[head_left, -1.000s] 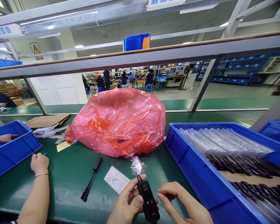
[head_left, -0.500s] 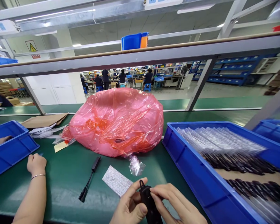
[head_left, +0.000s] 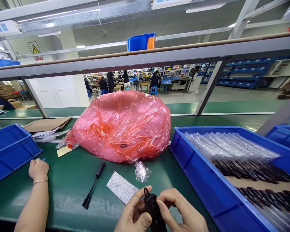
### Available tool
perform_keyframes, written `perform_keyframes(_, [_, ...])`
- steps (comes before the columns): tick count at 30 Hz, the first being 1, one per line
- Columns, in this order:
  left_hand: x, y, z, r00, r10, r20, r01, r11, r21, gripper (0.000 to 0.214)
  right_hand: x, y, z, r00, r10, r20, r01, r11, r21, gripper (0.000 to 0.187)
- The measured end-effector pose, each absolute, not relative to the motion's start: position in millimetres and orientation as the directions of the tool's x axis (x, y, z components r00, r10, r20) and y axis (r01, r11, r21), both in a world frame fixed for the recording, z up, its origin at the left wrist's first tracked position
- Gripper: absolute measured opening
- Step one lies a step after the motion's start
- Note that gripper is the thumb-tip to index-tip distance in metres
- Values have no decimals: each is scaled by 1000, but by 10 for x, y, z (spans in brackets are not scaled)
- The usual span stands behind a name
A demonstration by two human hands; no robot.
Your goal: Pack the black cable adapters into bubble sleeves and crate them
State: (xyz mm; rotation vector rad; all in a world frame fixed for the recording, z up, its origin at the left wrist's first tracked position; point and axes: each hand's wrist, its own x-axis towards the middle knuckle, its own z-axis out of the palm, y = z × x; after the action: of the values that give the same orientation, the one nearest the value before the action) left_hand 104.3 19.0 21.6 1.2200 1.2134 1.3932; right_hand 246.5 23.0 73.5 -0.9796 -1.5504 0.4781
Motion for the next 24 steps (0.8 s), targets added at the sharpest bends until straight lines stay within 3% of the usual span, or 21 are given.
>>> perform_keyframes(3, [730, 261, 388, -191, 967, 169, -16, -175, 984, 48, 2533, 519, 639, 105, 921, 376, 265, 339, -903, 33])
perform_keyframes(5, [584, 286, 454, -275, 935, 225, 24, -227, 974, 50, 2612, 848, 521, 108, 952, 288, 299, 245, -922, 36])
perform_keyframes(9, [623, 246, 400, -326, 906, 268, 78, -257, 963, 61, 2650, 1552, 165, 5, 970, 242, 443, 215, -870, 26])
perform_keyframes(14, [-87, 528, 907, -304, 916, 263, 116, -238, 964, 30, 2526, 1858, -86, -34, 980, 198, 580, 181, -794, 18])
perform_keyframes(17, [-1317, 980, 1713, -351, 886, 302, 73, -296, 953, 35, 2517, 1638, 37, -109, 976, 190, 544, 218, -810, 14])
perform_keyframes(20, [-2223, 1293, 2325, -455, 797, 398, 44, -427, 903, 53, 2511, 1211, 224, -297, 946, 131, 440, 257, -860, 34])
perform_keyframes(24, [-1714, 1145, 2252, -424, 795, 434, 64, -451, 890, 58, 2443, 669, 283, -446, 895, 5, 291, 150, -945, 35])
